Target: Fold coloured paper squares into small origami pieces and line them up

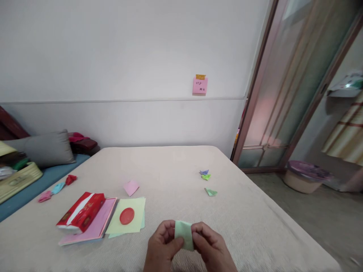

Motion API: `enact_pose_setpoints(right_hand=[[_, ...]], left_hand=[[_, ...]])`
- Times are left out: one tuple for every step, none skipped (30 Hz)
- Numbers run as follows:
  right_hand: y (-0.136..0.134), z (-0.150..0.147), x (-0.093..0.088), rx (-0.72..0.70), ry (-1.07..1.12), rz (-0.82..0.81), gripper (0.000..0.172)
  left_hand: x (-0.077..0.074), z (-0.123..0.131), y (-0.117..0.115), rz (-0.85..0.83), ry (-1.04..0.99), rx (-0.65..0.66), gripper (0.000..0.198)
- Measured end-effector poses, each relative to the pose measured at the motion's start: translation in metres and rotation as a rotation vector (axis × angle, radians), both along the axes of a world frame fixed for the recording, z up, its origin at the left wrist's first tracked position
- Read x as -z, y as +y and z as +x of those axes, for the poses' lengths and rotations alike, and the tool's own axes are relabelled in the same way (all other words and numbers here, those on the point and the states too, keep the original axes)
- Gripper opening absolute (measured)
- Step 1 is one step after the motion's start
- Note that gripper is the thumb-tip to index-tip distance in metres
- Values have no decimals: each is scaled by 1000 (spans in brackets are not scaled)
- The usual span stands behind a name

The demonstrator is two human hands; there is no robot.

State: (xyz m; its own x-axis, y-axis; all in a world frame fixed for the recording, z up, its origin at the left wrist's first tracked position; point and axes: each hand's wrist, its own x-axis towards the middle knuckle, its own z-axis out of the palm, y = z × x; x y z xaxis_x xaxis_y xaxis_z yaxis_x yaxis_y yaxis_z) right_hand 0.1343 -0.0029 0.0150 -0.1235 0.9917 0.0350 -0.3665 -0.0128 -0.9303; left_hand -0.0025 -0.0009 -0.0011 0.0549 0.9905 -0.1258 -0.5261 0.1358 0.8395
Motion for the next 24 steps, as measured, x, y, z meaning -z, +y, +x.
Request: enact_pose_setpoints(right_hand=[[-2, -4, 0, 7, 6, 7, 15], [-4, -7, 1, 18, 18, 13, 16], [-5, -10, 2, 36, 29, 12, 17], [-6, -13, 3, 60, 32, 4, 17], [-6, -14, 3, 86, 25, -9, 16], [-6, -13, 4, 109, 9, -24, 13], [-5, -11, 4, 126, -16, -42, 10], [-3, -8, 4, 133, -47, -58, 8], [-1, -4, 3, 126, -82, -68, 8], [1, 1, 2, 110, -118, -78, 9], [3, 6, 0, 84, -149, -86, 10], [5, 11, -1, 50, -175, -91, 11], [6, 15, -3, 10, -197, -92, 12], [7, 19, -5, -34, -210, -93, 14], [7, 21, -6, -75, -216, -99, 15], [7, 22, -7, -108, -213, -110, 15], [7, 22, -7, -129, -199, -125, 14], [6, 21, -6, -138, -176, -143, 12], [6, 19, -6, -135, -149, -161, 10], [5, 17, -4, -127, -122, -175, 9], [4, 14, -3, -120, -101, -181, 9], [4, 12, -2, -115, -87, -182, 10], [3, 9, -1, -112, -80, -180, 10], [3, 7, 0, -107, -74, -175, 10]], left_hand=[[-2, 1, -1, -5, 8, -38, 29], [-4, 1, -1, -4, 25, -71, 29], [-6, 1, -2, 2, 50, -96, 28], [-8, 1, -3, 11, 82, -111, 27], [-10, 1, -3, 25, 121, -118, 25], [-12, 1, -3, 41, 167, -119, 24], [-13, 1, -3, 54, 221, -114, 24], [-14, 1, -3, 64, 277, -107, 25], [-15, 0, -2, 69, 335, -103, 28], [-16, -1, -2, 76, 389, -101, 32], [-16, -1, -2, 84, 432, -96, 37], [-17, -1, -2, 94, 458, -84, 42], [-18, -1, -2, 110, 463, -62, 44], [-18, -1, -3, 132, 451, -27, 42], [-19, -1, -3, 151, 430, 20, 36], [-20, 0, -3, 156, 406, 73, 27], [-20, 0, -4, 146, 383, 122, 19], [-21, 1, -4, 123, 365, 158, 13], [-21, 1, -4, 90, 351, 176, 10], [-20, 1, -4, 59, 338, 176, 10], [-20, 0, -4, 38, 320, 163, 11], [-19, 0, -4, 33, 302, 143, 13], [-19, 0, -4, 35, 288, 122, 14], [-18, -1, -5, 40, 278, 103, 15]])
